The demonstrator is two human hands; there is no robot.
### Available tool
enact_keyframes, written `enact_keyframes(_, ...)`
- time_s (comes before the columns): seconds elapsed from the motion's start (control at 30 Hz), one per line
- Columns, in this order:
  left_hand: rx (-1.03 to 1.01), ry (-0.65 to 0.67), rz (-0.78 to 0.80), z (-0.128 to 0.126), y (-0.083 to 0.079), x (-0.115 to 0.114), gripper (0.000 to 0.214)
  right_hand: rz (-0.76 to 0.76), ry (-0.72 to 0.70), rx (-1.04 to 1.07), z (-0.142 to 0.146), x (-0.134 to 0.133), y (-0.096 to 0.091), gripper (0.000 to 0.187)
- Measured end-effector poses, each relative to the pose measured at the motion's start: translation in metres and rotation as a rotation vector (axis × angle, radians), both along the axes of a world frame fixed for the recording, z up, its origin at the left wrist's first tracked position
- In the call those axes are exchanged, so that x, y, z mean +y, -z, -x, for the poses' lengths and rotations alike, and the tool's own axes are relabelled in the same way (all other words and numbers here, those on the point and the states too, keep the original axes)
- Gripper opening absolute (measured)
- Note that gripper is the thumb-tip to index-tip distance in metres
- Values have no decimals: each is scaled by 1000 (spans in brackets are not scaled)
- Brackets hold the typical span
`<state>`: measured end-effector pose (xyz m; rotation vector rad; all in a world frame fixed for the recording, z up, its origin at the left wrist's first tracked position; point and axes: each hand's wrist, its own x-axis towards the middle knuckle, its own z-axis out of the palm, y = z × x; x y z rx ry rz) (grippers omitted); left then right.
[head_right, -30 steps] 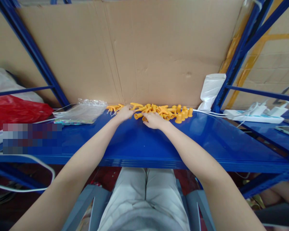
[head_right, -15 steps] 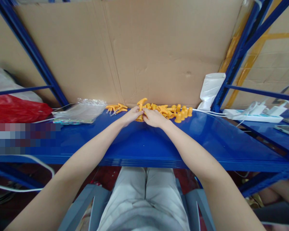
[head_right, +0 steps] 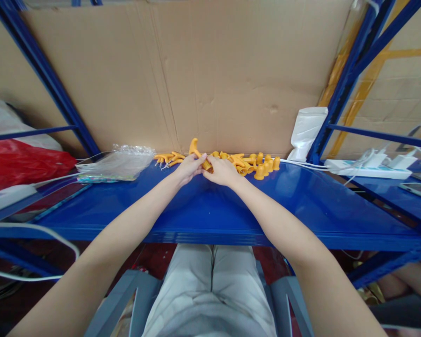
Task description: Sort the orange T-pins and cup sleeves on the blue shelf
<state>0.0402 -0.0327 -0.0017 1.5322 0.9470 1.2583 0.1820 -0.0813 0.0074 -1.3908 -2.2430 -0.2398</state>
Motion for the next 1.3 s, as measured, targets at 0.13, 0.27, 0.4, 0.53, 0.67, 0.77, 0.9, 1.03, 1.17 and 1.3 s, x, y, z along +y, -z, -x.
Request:
enact_keyframes(0.13,14,12,173,4,-6,-4,24,9,-20,112,-5,13,3,36)
enact_keyframes(0.27,115,-101,177,19,-8,0,26,0,-51,262,-17,27,6,34)
enact_keyframes(0.4,192,-242,57,34,-10,9,18,48,-114,388,-25,36,7,35)
enact_keyframes(0.53,160,-147,-120,39,-10,17,15,51,-154,417,-27,37,6,34)
enact_keyframes(0.67,143,-105,-165,39,-10,20,21,18,-138,343,-31,37,3,35)
enact_keyframes(0.77,135,-49,-196,38,-11,17,24,-65,-84,215,-36,37,1,36)
enact_keyframes(0.9,145,-3,-176,35,-14,9,26,-154,-22,59,-42,31,-8,38)
enact_keyframes(1.03,126,-4,-119,29,-17,2,25,-216,24,-40,-43,17,-18,39)
enact_keyframes(1.17,68,4,-108,27,-18,1,24,-262,2,22,-44,14,-19,38)
enact_keyframes(1.3,51,-7,-121,29,-17,6,26,-234,-17,322,-47,30,-11,46)
